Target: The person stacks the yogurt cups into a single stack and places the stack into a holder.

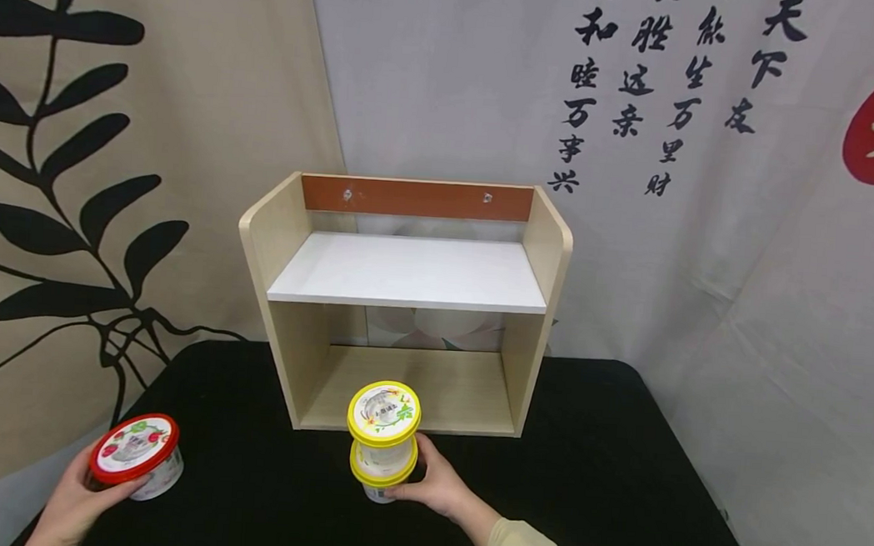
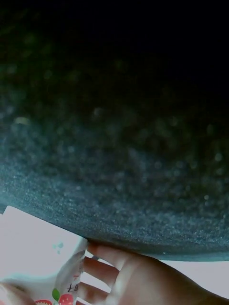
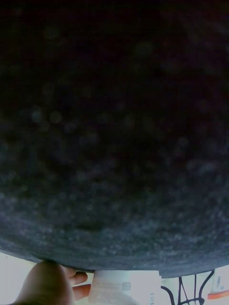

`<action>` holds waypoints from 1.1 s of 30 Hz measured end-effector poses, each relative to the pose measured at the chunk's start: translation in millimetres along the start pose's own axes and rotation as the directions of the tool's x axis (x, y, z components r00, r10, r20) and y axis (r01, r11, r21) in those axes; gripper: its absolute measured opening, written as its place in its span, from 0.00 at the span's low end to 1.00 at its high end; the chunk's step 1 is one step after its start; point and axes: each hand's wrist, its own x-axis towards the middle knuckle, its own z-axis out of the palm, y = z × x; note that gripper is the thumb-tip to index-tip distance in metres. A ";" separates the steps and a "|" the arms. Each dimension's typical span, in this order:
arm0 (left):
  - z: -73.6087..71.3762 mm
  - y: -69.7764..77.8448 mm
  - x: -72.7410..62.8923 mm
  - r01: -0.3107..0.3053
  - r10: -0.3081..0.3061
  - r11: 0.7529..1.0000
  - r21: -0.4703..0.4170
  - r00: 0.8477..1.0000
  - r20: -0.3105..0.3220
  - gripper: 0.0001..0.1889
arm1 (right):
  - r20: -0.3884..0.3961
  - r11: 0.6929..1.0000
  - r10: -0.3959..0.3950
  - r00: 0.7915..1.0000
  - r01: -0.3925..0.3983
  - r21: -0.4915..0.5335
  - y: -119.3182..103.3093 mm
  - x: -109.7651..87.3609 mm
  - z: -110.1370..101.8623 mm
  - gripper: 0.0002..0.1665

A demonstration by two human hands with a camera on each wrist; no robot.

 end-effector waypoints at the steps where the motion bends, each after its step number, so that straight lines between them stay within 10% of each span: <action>1: 0.4 0.6 -0.4 0.006 -0.006 1.000 0.003 1.000 -0.006 0.64 | 0.000 1.000 0.001 1.000 -0.001 0.000 -0.1 0.1 0.2 0.50; 14: 1.9 9.3 -2.7 0.044 -0.044 0.999 0.013 0.999 -0.014 0.64 | 0.000 1.000 0.012 1.000 -0.012 0.006 1.1 0.5 -0.6 0.50; 33: 16.3 37.2 -14.7 -0.073 0.073 0.997 -0.017 0.996 0.045 0.58 | -0.014 1.000 0.024 1.000 -0.024 0.010 -1.3 0.2 0.1 0.50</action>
